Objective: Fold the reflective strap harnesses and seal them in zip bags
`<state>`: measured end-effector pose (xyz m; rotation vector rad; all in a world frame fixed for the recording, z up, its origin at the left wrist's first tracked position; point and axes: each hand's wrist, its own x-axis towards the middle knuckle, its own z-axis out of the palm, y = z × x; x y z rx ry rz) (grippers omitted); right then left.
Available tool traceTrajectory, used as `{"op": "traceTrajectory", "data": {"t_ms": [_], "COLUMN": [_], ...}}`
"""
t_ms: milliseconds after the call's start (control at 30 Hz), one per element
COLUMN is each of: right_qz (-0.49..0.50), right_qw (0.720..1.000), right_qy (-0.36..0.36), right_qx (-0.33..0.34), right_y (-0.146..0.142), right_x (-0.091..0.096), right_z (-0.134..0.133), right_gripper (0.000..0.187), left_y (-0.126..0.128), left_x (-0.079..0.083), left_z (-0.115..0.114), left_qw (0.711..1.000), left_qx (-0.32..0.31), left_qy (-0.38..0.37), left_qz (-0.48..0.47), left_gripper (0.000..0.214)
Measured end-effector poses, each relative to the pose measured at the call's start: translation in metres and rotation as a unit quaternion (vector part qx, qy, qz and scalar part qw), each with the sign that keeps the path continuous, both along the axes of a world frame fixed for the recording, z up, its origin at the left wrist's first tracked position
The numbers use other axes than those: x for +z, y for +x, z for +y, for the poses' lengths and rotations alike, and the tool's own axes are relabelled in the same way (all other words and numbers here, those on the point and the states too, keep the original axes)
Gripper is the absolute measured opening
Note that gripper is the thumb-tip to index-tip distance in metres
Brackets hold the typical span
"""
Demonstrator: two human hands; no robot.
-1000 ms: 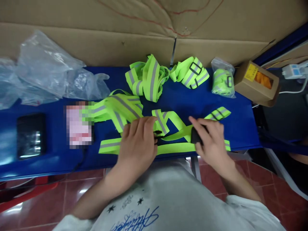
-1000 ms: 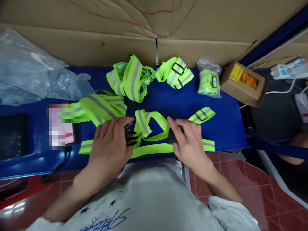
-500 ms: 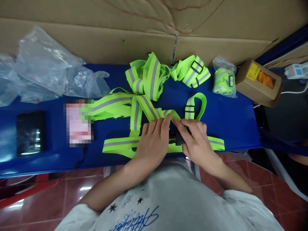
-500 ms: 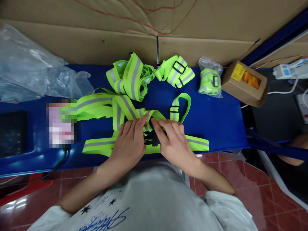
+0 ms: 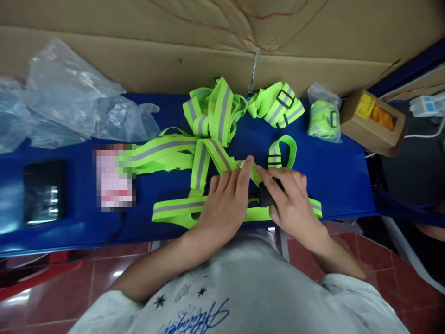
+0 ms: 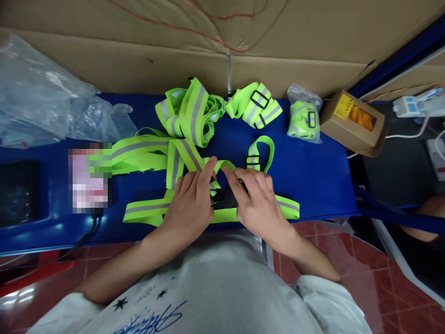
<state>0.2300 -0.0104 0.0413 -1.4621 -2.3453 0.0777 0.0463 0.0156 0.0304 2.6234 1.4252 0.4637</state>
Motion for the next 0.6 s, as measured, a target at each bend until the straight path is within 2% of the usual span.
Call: {"op": "traceTrajectory", "data": {"t_ms": [267, 467, 600], "right_qz": [-0.023, -0.022, 0.011], "right_qw": [1.0, 0.999, 1.0], "right_qy": [0.012, 0.009, -0.016], "right_qx": [0.007, 0.03, 0.024], "right_y": [-0.0002, 0.0015, -0.0019], "right_x": [-0.0038, -0.0076, -0.0076], "right_z": [0.0031, 0.0047, 0.0029], "right_gripper": [0.06, 0.057, 0.063], "left_y": [-0.0036, -0.0068, -0.0099], "left_x": [0.0034, 0.0, 0.0005], "left_z": [0.0001, 0.0015, 0.0056], "left_qw": [1.0, 0.998, 0.995], "left_qx": [0.002, -0.021, -0.016], "left_qy": [0.012, -0.044, -0.074], "left_qz": [-0.007, -0.031, -0.058], "left_gripper": [0.062, 0.068, 0.073]}}
